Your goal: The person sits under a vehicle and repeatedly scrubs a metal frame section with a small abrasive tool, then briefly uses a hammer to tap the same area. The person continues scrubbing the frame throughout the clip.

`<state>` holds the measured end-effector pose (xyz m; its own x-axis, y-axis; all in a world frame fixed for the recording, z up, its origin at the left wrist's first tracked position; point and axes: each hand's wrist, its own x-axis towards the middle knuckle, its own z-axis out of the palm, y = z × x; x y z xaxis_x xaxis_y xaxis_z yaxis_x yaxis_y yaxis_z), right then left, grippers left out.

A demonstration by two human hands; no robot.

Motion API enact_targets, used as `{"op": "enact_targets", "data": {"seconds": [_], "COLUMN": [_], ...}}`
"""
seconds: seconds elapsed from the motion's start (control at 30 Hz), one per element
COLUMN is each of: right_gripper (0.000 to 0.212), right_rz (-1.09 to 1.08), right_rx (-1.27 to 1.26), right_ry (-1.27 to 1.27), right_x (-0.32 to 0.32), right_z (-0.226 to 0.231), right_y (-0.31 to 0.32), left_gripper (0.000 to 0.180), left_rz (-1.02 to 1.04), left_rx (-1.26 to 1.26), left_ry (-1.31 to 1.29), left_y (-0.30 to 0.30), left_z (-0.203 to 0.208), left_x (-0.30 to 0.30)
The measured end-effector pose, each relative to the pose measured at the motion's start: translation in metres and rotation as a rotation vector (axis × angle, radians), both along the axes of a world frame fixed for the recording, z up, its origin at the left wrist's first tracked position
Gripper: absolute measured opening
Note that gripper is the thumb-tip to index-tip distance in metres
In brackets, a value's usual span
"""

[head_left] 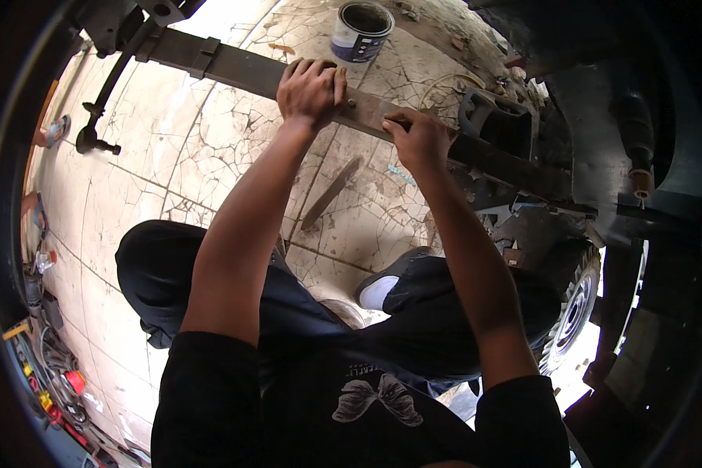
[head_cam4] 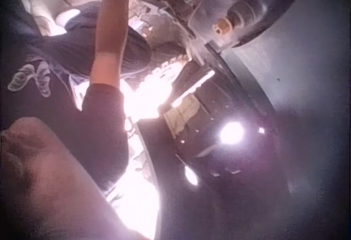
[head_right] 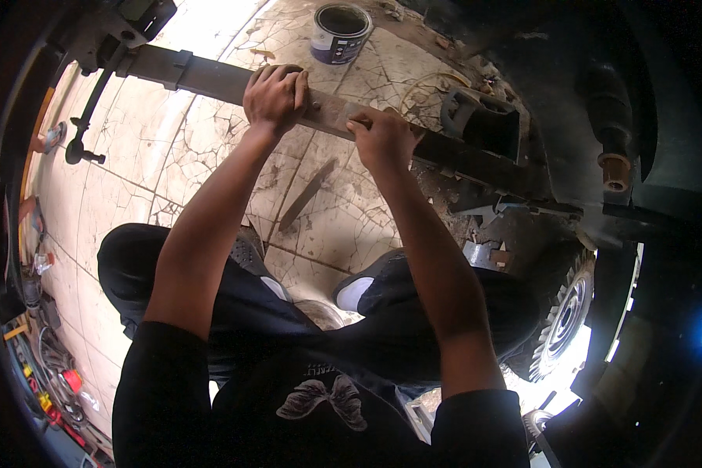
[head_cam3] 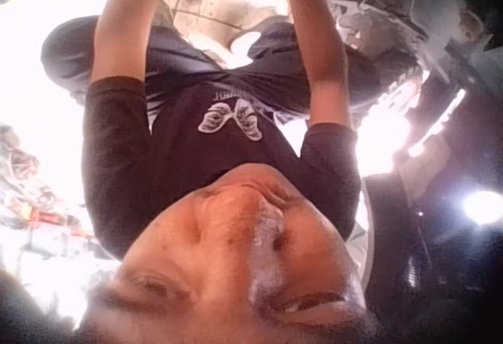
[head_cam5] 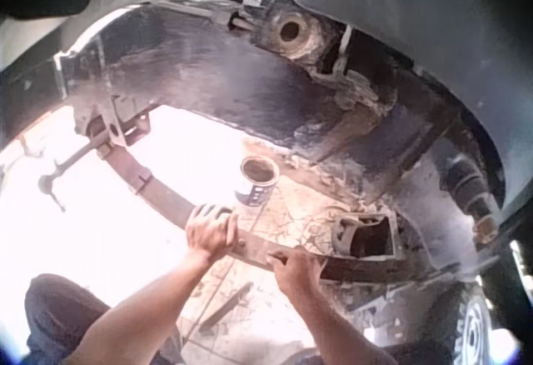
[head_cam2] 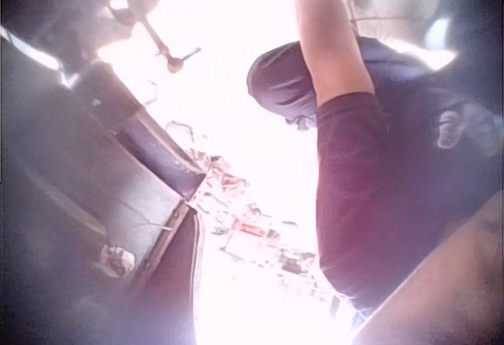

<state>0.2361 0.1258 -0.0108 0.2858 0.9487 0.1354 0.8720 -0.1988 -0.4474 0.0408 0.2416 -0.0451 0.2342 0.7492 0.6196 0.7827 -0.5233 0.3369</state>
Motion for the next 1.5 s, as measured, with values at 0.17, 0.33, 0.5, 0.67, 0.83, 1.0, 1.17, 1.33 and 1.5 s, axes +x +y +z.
{"op": "enact_targets", "data": {"seconds": [0.17, 0.33, 0.5, 0.67, 0.83, 1.0, 1.17, 1.33, 1.5], "right_gripper": [0.019, 0.017, 0.016, 0.017, 0.019, 0.018, 0.018, 0.018, 0.019], "right_rz": [-0.011, 0.075, -0.015, -0.114, -0.040, -0.198, -0.193, -0.162, -0.284], "right_rx": [0.035, 0.048, -0.017, -0.055, 0.117, -0.069, -0.044, 0.016, -0.091], "right_ry": [0.156, 0.193, 0.101, 0.164, 0.044, 0.127, 0.068, 0.079, 0.110], "right_x": [-0.027, -0.024, -0.014, -0.026, -0.035, -0.032, -0.032, -0.037, -0.025], "right_z": [-0.011, -0.004, 0.005, 0.011, -0.001, 0.021, 0.001, -0.002, 0.003], "right_y": [0.043, 0.015, 0.019, 0.031, -0.003, 0.039, 0.022, -0.003, 0.056], "left_gripper": [0.031, 0.030, 0.030, 0.030, 0.031, 0.032, 0.031, 0.030, 0.030], "left_rz": [0.027, 0.051, 0.020, 0.009, 0.040, 0.019, 0.032, 0.032, 0.017], "left_rx": [0.021, 0.008, -0.004, 0.002, -0.059, -0.039, -0.077, -0.034, -0.004], "left_ry": [0.013, 0.064, 0.064, 0.082, 0.082, 0.075, 0.080, 0.046, 0.041], "left_y": [-0.001, 0.000, 0.000, 0.003, 0.000, 0.003, 0.002, 0.000, 0.004], "left_z": [0.000, 0.002, 0.002, -0.001, 0.008, 0.003, 0.004, 0.006, 0.003], "left_x": [0.006, 0.002, 0.003, 0.002, 0.003, 0.004, 0.005, 0.004, 0.005]}}
